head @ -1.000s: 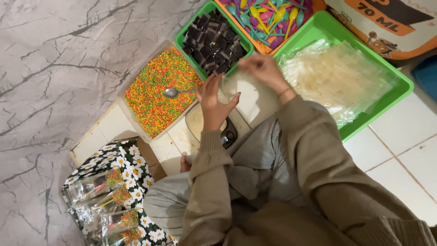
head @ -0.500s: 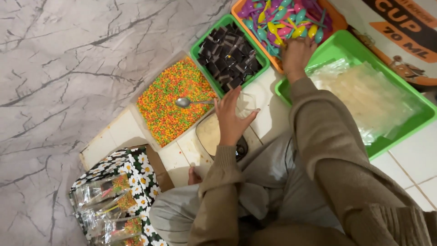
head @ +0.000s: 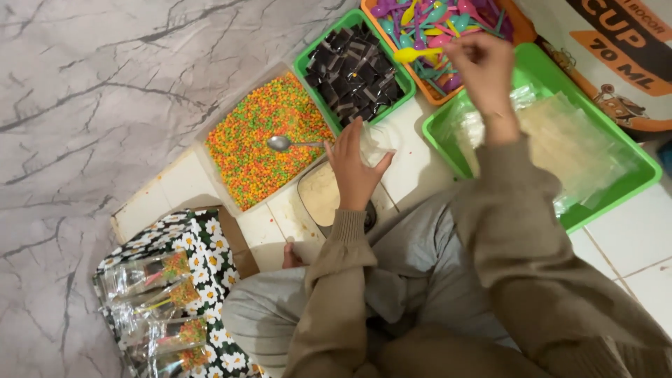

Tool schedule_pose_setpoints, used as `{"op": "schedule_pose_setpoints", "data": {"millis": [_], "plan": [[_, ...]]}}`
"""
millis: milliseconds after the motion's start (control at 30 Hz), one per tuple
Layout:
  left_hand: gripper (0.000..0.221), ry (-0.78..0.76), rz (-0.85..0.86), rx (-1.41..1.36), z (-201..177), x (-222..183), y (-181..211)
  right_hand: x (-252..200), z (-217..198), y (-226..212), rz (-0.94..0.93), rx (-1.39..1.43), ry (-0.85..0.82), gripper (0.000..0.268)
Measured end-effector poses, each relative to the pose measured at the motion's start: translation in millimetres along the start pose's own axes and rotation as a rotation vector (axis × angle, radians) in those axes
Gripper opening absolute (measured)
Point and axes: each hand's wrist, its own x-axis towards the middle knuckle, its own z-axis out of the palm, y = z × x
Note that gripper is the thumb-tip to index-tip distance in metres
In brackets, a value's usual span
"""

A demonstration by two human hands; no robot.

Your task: The person is manually packaging colorful sprinkles into small plastic bags, weighing each bag on a digital scale to ensure consistency.

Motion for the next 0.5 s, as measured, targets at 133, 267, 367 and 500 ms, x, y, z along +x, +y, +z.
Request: {"op": "schedule_pose_setpoints", "data": {"millis": [133, 267, 367, 500], "plan": [[0.095, 0.05, 0.008, 0.011, -1.4, -4.9, 3.1, -47.7, -29.1, -107.2, 0.065, -0.006, -0.153, 0.006], [0.095, 0.107, 0.038, -0.145, 0.2, -14.2, 9.7, -82.8, -21.9, -137.5, 0.117, -0.072, -0.209, 0.009], [0.095, 0.128, 0.094, -0.105, -6.4, -17.3, 17.0, -90.8, -7.4, -150.5, 0.022, -0.122, -0.268, 0.007], [0.088, 0.11, 0.19, -0.014, -8.7, -26.2, 16.5, -101.2, 16.9, -151.5, 0.096, -0.106, -0.407, 0.01]]}}
